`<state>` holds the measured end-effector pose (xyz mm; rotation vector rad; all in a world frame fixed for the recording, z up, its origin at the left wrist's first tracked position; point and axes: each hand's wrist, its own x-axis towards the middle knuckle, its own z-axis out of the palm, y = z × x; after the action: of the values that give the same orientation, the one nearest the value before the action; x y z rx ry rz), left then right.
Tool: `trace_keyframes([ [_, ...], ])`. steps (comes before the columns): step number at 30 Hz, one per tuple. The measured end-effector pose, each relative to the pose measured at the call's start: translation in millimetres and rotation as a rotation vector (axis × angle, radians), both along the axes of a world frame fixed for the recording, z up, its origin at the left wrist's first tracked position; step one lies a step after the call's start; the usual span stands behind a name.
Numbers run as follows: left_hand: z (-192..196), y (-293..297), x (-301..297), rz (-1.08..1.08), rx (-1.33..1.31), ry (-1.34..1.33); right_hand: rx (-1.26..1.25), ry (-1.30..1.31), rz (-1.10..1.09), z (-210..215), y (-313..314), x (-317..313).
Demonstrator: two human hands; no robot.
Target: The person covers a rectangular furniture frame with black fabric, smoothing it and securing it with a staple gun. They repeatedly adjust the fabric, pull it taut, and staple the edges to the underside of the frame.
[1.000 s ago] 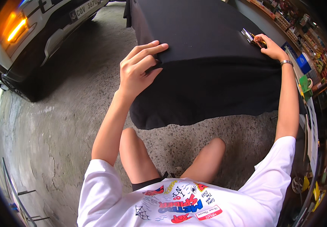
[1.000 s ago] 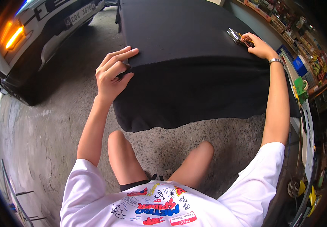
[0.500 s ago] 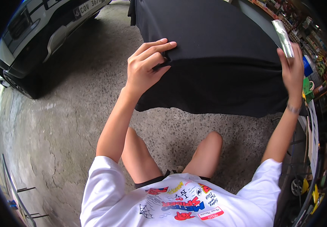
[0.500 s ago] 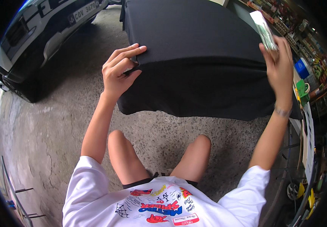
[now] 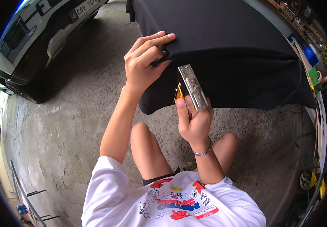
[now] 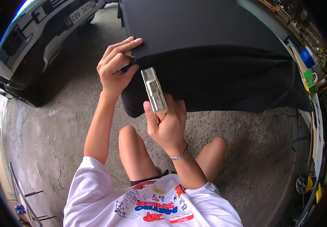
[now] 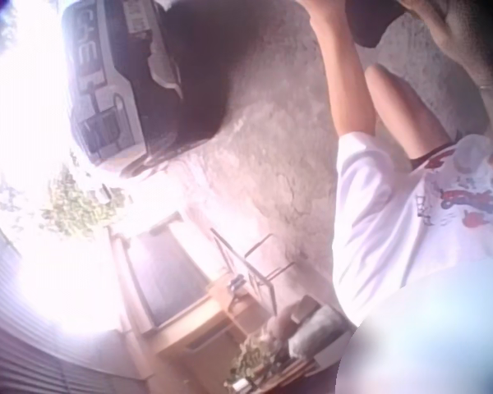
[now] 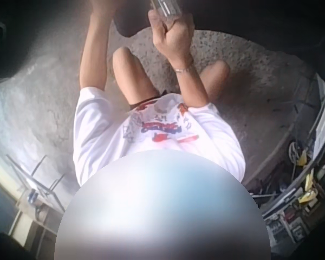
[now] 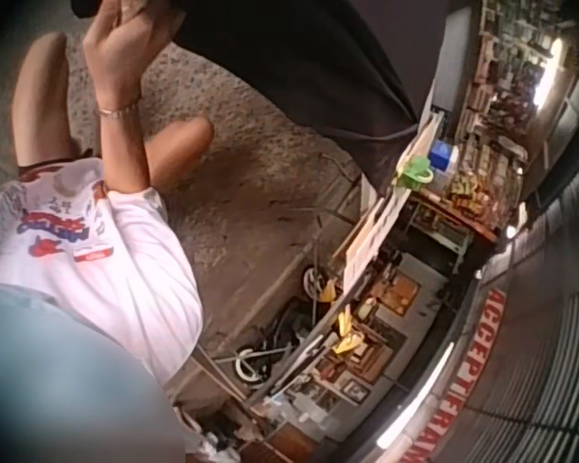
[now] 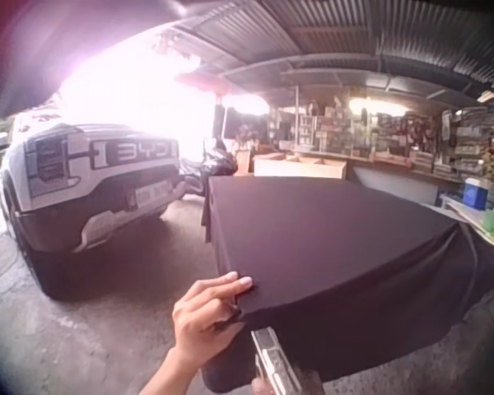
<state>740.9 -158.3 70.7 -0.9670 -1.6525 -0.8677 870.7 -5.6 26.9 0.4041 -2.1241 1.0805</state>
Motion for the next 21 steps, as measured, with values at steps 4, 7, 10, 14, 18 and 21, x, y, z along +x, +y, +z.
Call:
trace_keyframes([
  [4,-2,2,-2,-0.003,0.01,0.015,-0.039,0.019,-0.02,-7,-7,-9],
  [7,0,2,-1,0.002,0.002,0.012,-0.029,0.032,-0.016,-8,-8,-13],
  [10,-1,1,-1,0.005,0.0,0.015,-0.025,-0.005,-0.034,-9,-9,-15],
  [14,-1,1,-2,0.002,0.003,0.017,-0.04,-0.031,-0.03,-7,-10,-17],
  [18,-1,1,-2,-0.001,0.001,0.02,-0.073,-0.031,-0.014,-8,-10,-19],
  [21,-2,0,-3,0.001,0.001,0.018,-0.082,-0.042,-0.01,-9,-8,-20],
])
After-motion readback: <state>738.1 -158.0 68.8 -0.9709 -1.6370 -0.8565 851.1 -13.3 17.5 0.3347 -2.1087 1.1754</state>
